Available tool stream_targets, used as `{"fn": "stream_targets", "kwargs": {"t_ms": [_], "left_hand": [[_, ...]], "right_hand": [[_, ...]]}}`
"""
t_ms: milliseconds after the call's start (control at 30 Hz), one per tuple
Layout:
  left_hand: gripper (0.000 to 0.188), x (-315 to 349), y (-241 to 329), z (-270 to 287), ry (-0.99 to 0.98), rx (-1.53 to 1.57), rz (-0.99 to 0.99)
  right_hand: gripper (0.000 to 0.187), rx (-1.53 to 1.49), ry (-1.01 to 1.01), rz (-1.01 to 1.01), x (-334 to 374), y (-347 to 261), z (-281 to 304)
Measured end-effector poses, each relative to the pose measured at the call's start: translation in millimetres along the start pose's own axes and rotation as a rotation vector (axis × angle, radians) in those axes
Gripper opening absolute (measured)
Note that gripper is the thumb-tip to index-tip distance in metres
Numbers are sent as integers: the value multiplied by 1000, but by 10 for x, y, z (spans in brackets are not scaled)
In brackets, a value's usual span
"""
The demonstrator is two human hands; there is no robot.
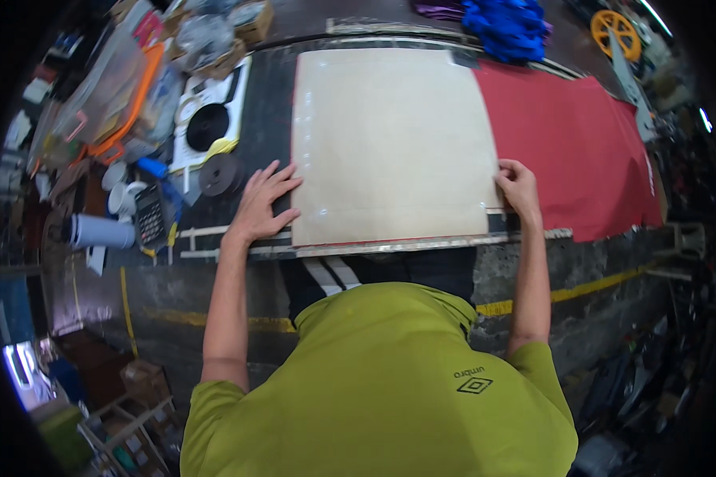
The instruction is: Marking patterns on red fabric using a template, weights, and a chalk pencil.
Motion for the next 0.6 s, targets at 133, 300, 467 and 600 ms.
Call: {"fn": "stream_targets", "kwargs": {"t_ms": [133,300,467,600], "left_hand": [[71,27,-39,-7,14,24,-11],[68,49,-14,-8,29,44,-6],[68,55,-19,-8,47,55,23],[68,65,-47,-39,35,76,19]], "right_hand": [[35,-77,-14,-4,-15,51,-24],[33,-125,-45,-31,-73,124,-41],[33,-161,-103,13,-69,88,-33],[34,-118,-103,-74,-69,129,-23]]}}
Point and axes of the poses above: each hand's wrist, its own x-axis away from the middle knuckle, its own z-axis out of the back of the hand, y = z × x, the point moved 5 cm from there along -x, towards the middle knuckle, and after that the axes turned 1 degree about y, right-handed, at the moved point
